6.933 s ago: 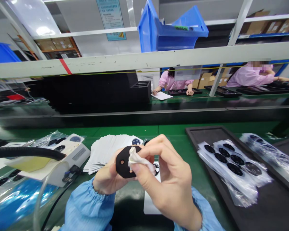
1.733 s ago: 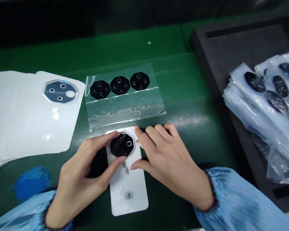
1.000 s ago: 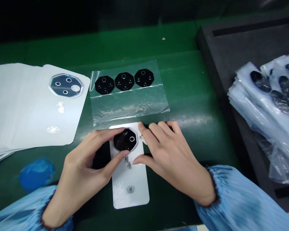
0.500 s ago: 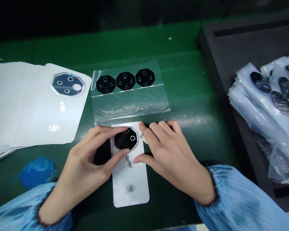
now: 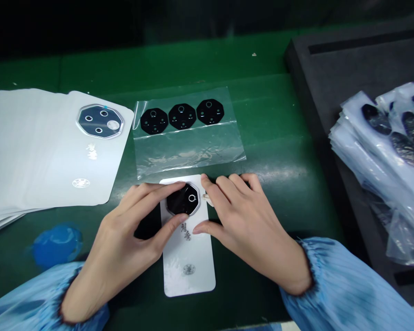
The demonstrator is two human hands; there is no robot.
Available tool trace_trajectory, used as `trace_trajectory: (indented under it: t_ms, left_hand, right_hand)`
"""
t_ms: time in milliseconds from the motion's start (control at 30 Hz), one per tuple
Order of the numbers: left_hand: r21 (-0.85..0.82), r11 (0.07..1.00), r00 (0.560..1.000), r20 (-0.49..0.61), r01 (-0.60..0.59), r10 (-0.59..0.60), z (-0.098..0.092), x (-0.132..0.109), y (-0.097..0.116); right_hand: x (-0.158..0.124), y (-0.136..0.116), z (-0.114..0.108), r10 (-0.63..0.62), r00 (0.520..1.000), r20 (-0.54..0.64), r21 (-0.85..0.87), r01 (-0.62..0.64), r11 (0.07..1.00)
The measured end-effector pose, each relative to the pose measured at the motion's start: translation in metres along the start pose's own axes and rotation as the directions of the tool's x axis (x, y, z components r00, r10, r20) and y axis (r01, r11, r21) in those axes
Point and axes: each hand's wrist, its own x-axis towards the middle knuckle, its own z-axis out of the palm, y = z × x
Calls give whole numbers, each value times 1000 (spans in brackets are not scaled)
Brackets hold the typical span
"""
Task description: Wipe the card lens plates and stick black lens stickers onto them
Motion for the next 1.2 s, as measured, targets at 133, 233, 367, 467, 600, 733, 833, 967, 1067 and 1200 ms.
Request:
trace_trajectory:
  t_ms: [133,233,367,467,600,733,833,967,1067,1200]
  left_hand:
    - [-17,1000,1000,4,-4,4,0,-2,-1]
    - [-38,999,1000,4,-7,7,0,-2,-1]
    - [-35,999,1000,-4,-16,16,0,-2,-1]
    - [-8,1000,1000,1,-26,26,0,-2,-1]
    - [7,1000,1000,3,-30,30,-1,-3,0]
    - [14,999,999,-1,-39,39,-1,-2,0]
    - [20,999,999,4,-45,44,0,-1,0]
    - [-12,998,998,1,-65,65,0,-2,-5]
    - [-59,994,996,-3,-94,94,0,-5,-13]
    - [-59,990,992,-16,-128,127,-2,-9,-23]
  right_hand:
    - [-1,0,-1,1,1000,12,-3,-1,1000]
    - [-1,0,-1,-2,1000,5,-1,2,1000]
    - [-1,0,0,1,1000,-2,1,-1,1000]
    - [0,0,2,1,1000,-2,-3,-1,1000]
    - [0,0,2,-4,1000,-2,-13,4,1000]
    - [0,0,2,-9,1000,-7,-19,9,1000]
    - [0,1,2,-1,1000,-14,-24,0,1000]
    - [1,-2,0,-80,996,23,-5,81,997]
    - [2,-8,-4,-207,971,122,-13,210,978]
    - [4,-15,-10,-230,957,176,-81,247,966]
